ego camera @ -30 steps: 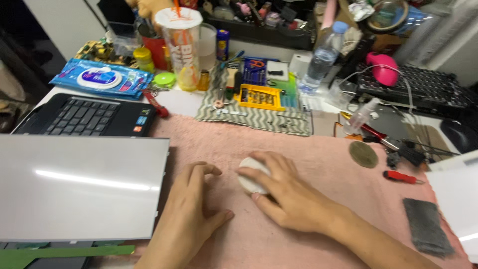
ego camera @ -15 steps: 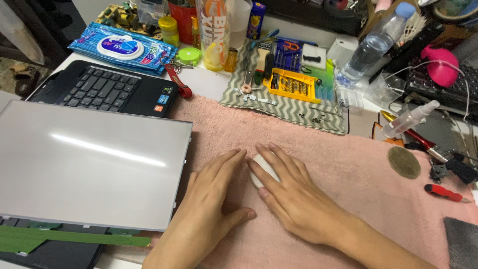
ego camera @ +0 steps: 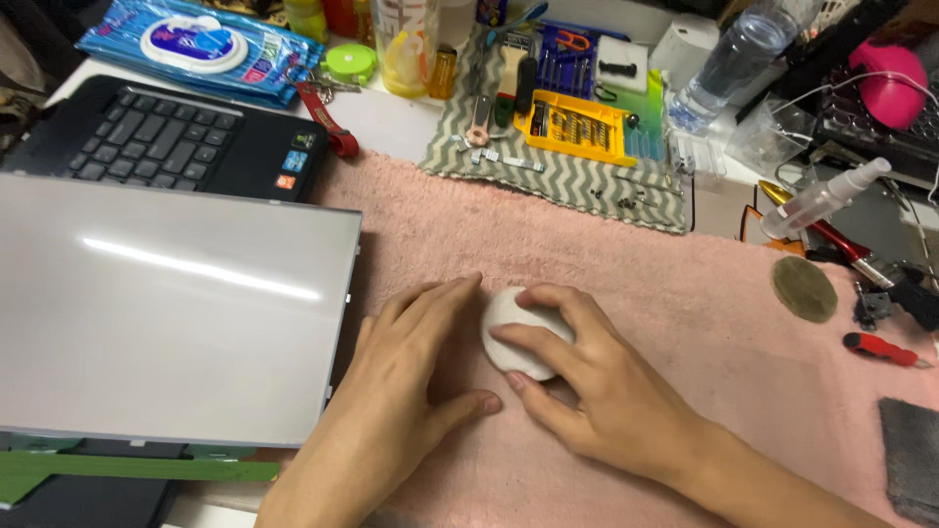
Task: The person cleans a plastic sheet and a screen component by hand, using a small buffer, spraying liquid, brushing the surface with a large brush, and wiping with a green cloth.
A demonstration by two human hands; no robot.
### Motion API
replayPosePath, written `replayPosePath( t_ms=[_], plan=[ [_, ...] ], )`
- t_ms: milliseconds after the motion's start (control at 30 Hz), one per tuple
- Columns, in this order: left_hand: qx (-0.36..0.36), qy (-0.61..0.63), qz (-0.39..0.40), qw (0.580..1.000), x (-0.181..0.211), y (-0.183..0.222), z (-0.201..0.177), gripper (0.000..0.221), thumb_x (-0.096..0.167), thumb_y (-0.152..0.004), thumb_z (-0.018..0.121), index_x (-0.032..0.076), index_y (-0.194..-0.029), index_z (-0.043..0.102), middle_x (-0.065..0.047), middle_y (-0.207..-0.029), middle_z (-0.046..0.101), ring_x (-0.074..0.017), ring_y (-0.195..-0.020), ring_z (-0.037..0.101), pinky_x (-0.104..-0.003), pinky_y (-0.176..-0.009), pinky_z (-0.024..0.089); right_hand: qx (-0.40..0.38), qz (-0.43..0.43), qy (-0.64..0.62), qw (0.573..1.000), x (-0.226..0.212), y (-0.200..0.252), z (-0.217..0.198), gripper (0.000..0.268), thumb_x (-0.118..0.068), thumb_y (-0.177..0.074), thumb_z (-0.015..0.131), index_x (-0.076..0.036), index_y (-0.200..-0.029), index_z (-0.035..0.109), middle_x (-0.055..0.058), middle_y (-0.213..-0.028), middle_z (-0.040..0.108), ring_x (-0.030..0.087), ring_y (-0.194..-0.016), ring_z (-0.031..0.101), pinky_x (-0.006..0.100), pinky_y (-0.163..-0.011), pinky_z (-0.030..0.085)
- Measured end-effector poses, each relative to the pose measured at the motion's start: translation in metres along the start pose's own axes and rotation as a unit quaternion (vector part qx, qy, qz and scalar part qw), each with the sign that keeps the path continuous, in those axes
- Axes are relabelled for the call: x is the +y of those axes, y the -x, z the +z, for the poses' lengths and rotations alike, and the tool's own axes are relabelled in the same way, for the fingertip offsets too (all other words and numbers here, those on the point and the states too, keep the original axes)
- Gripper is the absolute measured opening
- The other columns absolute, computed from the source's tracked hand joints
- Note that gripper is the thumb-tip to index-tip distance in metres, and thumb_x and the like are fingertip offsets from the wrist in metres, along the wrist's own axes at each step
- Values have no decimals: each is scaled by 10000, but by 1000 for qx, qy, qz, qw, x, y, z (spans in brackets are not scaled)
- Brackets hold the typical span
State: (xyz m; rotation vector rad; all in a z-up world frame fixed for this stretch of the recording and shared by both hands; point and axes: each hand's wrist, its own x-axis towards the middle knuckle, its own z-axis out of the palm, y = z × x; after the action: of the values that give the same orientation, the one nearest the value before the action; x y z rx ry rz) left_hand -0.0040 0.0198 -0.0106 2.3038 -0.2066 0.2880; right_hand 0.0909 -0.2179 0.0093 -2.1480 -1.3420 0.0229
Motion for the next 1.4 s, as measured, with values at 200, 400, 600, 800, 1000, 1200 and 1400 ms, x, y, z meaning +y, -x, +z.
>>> replayPosePath(
  t_ms=[200,400,600,800,1000,1200,1400],
  plan=[
    [-26,12,6,1000,4,-2,-4,1026,242,-840,1002,61,-1704,479,-141,-1676,645,-382,-1593,475,-564,-1256,353,27,0,65,998,2,-5,-11,352,-255,-1058,786,-115,-1381,786,188,-1421,642,402,-1377,615,543,-1187,533],
    [-81,-14,41,996,4,-1,-6,994,262,-971,885,84,-1790,352,-149,-1730,588,-403,-1664,399,-641,-1194,334,-1,-69,2,998,-15,11,-8,321,-100,-1016,791,-95,-1335,764,208,-1474,666,419,-1416,628,555,-1206,537],
    [-139,25,-4,990,8,-3,-6,727,495,-1202,354,54,-1779,395,-114,-1833,495,-351,-1760,236,-715,-1258,176,26,-22,35,999,-12,15,8,393,-158,-1001,806,-145,-1392,775,204,-1523,640,425,-1468,565,613,-1270,545],
    [-131,35,-18,991,16,-6,-9,688,519,-1188,299,126,-1640,635,-54,-1755,615,-355,-1742,294,-738,-1226,216,-18,-64,-20,998,-33,34,-12,301,-46,-928,792,-70,-1227,765,192,-1459,667,398,-1440,634,559,-1238,534],
    [-111,38,-8,993,10,-6,-3,641,450,-1205,310,94,-1586,682,-61,-1728,642,-347,-1721,353,-674,-1241,235,-1,-77,-61,995,-63,33,9,234,-119,-1088,739,-34,-1305,758,293,-1507,601,492,-1516,570,603,-1264,495],
    [-80,-28,54,995,-10,-5,11,537,54,-1083,467,110,-1574,676,-35,-1706,637,-405,-1673,400,-688,-1166,328,18,-58,-27,998,-47,58,2,267,-98,-1027,806,-94,-1293,787,206,-1449,684,445,-1407,668,546,-1172,574],
    [-90,-66,63,992,-12,-4,13,713,-91,-944,461,104,-1609,630,-30,-1736,603,-397,-1684,379,-687,-1132,353,-21,-143,-9,989,-60,61,19,318,-208,-1135,792,-89,-1428,766,268,-1522,643,532,-1444,635,606,-1229,568]
  ],
)
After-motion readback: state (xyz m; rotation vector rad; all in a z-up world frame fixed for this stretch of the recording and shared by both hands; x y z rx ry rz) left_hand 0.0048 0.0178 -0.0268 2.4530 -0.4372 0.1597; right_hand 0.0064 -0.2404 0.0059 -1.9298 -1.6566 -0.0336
